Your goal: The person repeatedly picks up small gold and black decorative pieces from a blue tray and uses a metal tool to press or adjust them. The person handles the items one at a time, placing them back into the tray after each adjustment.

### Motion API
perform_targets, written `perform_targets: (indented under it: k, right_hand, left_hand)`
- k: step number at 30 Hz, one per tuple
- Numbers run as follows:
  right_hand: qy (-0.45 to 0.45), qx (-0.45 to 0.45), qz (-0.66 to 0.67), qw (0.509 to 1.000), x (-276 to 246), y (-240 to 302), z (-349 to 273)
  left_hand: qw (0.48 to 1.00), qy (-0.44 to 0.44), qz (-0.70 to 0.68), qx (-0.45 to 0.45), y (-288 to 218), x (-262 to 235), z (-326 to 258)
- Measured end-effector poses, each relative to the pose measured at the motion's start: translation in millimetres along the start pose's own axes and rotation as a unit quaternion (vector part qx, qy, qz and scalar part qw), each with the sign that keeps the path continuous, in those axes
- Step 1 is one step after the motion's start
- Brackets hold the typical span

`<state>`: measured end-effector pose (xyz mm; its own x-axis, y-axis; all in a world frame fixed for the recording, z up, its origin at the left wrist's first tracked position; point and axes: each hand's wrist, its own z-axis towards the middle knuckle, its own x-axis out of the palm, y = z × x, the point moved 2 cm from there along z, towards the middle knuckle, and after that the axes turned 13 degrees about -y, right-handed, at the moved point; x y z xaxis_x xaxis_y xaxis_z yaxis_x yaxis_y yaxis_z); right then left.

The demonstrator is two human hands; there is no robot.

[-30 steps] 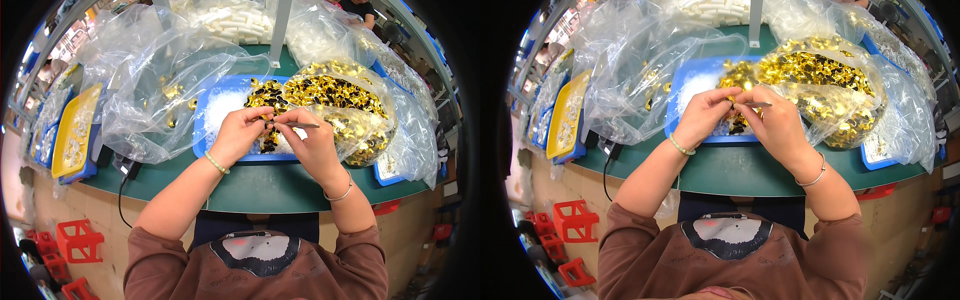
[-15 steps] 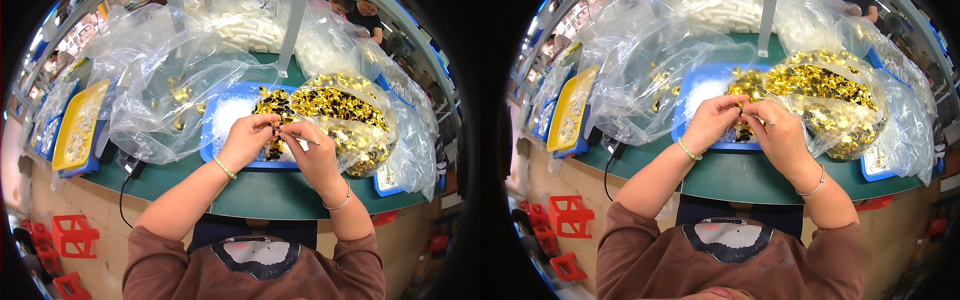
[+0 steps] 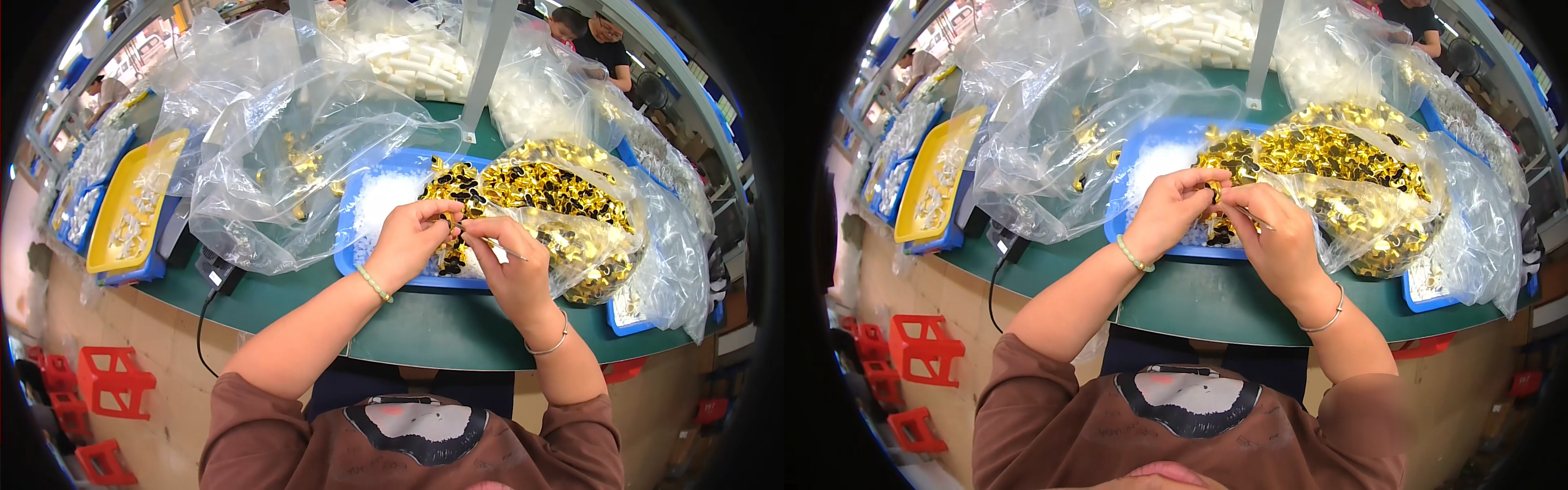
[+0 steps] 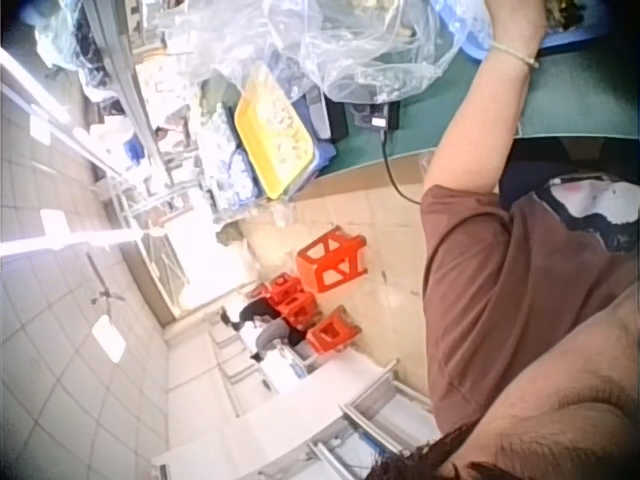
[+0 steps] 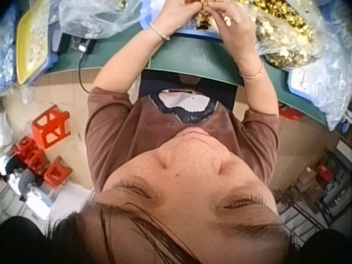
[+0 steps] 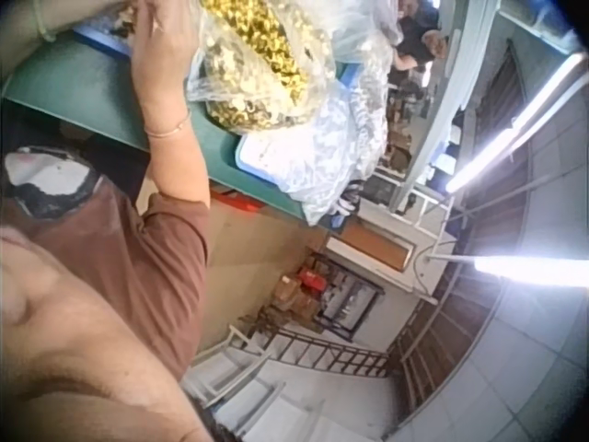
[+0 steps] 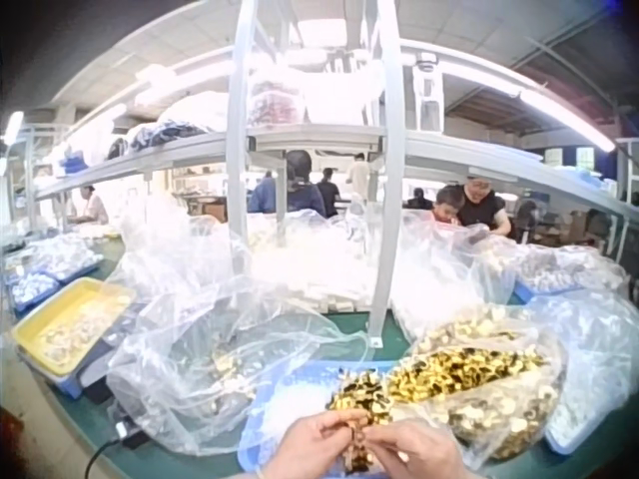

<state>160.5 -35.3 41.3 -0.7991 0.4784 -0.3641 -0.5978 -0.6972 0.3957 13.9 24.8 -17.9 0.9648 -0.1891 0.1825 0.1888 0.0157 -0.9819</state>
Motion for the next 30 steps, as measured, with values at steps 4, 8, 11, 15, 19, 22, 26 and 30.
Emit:
perform_targets:
  k: [4, 8, 11, 15, 19, 22, 26, 30]
  right_hand:
    - [0.012, 0.011, -0.003, 1.000, 1.1, -1.4, 0.7]
    - [0.016, -0.049, -0.036, 0.998, 3.3, 4.1, -1.5]
    - [0.023, -0.088, -0.061, 0.994, 5.6, 6.8, -3.9]
    - [0.010, -0.019, -0.018, 1.000, 2.3, -2.4, -2.0]
    - [-0.009, 0.031, 0.013, 0.999, -1.6, -3.9, 0.7]
    - [-0.017, 0.027, 0.010, 0.999, -2.0, -5.5, 1.5]
    - [-0.021, 0.025, 0.021, 0.999, -0.5, -10.0, 0.8]
    - [-0.005, 0.027, 0.008, 1.000, -0.1, -10.9, 1.9]
  left_hand:
    - [1.000, 0.009, -0.005, -0.003, -6.7, -1.8, -0.9]
    - [0.999, -0.021, 0.045, 0.007, -9.0, 0.7, -3.9]
    - [0.999, -0.017, 0.048, 0.017, -4.7, -0.4, -1.9]
    - [1.000, -0.020, 0.019, 0.004, -4.3, -0.5, -0.6]
    - [0.999, -0.014, -0.021, -0.041, -3.5, -1.9, -0.4]
    - [1.000, -0.011, -0.014, -0.024, -2.3, -0.5, -1.1]
    - [0.998, -0.003, -0.044, -0.035, -1.2, -1.8, -0.7]
    - [0.997, 0.001, -0.071, -0.042, -0.8, -0.3, -1.5]
